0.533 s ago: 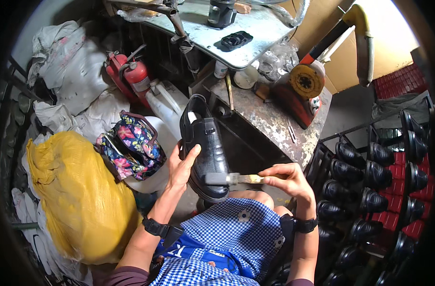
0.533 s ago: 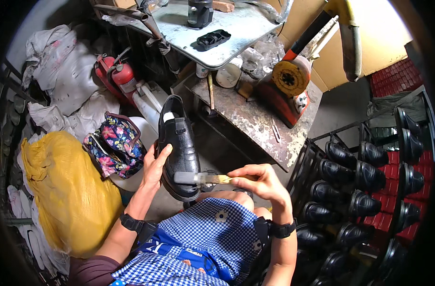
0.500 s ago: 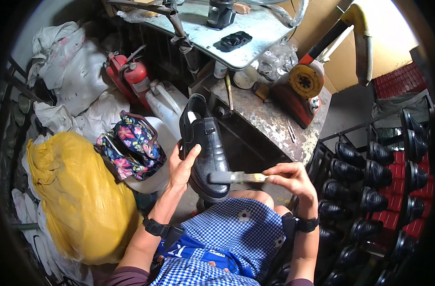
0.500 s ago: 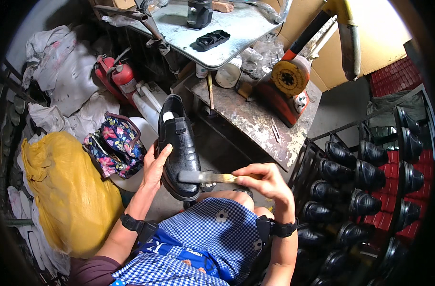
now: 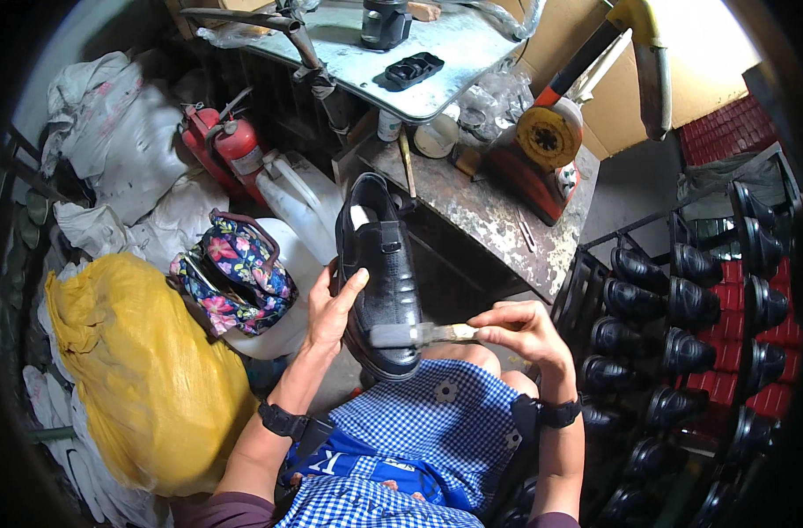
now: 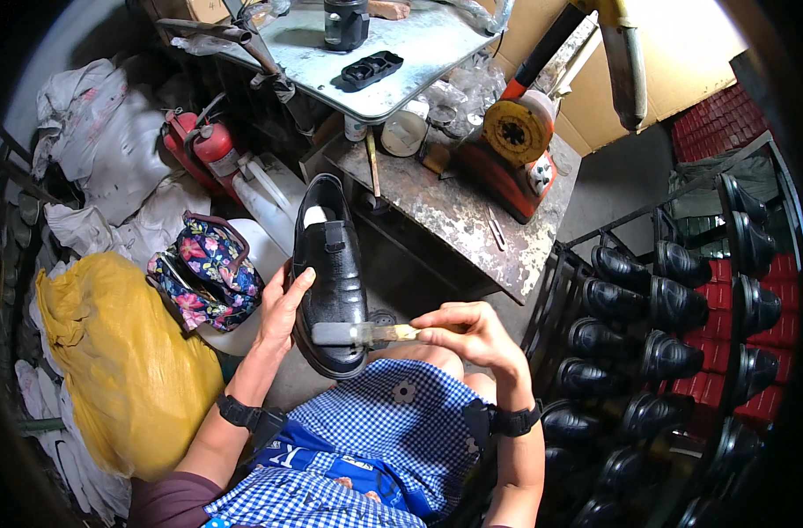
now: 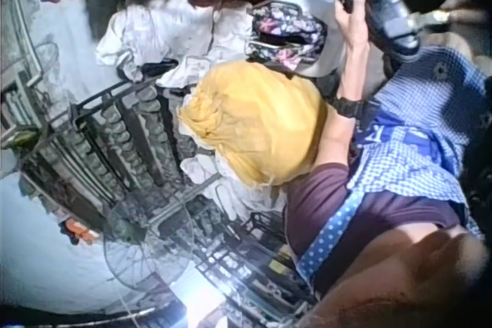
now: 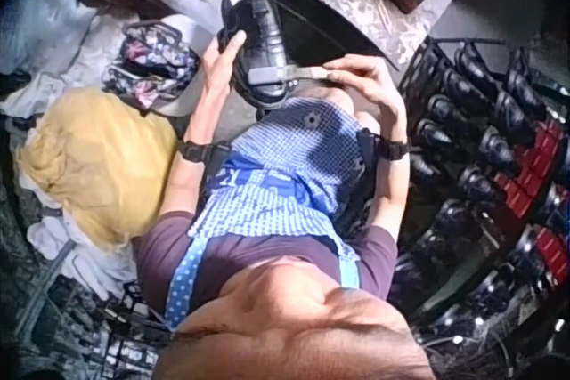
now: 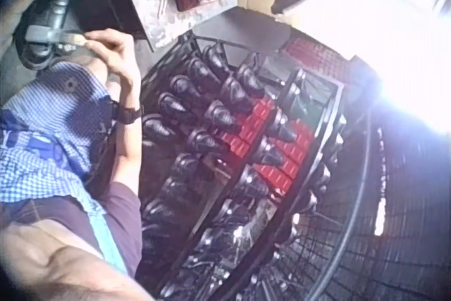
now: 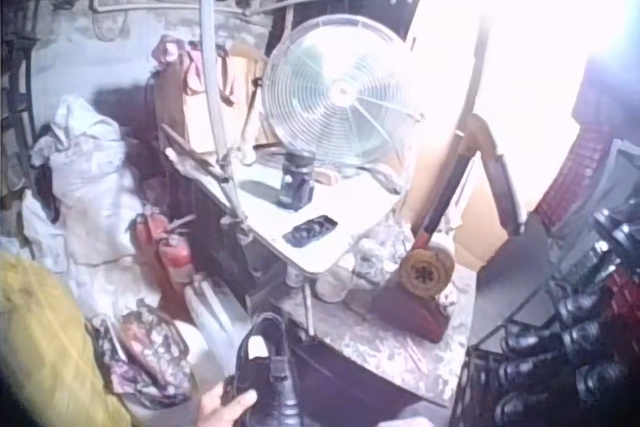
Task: The person selects a shoe from a rack, holds it under a nozzle, and turns it over by hand. They then apply a substance to the shoe with a brush and return it to the rack.
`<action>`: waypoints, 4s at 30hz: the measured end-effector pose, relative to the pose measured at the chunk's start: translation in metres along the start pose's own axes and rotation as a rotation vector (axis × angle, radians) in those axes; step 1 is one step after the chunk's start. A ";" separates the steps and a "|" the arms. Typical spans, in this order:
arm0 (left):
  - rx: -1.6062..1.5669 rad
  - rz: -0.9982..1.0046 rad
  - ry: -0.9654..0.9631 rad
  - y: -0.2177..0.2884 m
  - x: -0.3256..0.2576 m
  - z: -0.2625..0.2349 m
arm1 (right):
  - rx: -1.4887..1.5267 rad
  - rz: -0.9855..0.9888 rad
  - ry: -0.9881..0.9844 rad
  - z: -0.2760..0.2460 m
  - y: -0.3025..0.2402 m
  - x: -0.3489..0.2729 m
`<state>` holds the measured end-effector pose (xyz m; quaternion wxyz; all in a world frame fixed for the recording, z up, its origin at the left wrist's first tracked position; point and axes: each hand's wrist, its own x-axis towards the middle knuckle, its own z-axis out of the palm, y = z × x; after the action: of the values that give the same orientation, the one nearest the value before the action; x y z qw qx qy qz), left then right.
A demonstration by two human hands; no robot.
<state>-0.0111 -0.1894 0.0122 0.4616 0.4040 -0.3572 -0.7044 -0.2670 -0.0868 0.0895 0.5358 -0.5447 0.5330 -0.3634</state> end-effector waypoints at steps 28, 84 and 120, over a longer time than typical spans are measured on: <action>-0.047 -0.189 0.074 -0.037 0.030 -0.015 | 0.104 0.033 0.736 -0.090 0.100 0.054; 1.343 0.419 -2.206 -0.270 -0.183 0.242 | -0.171 -0.202 2.961 0.291 -0.154 -0.562; 0.908 -0.849 -1.837 -0.136 -0.238 0.212 | 0.050 -0.621 2.871 0.374 -0.142 -0.582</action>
<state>-0.1921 0.1047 0.0384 -0.4485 -0.0506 -0.6211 -0.6407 0.0246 0.5311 0.2686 -0.5309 0.1949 0.4546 -0.6882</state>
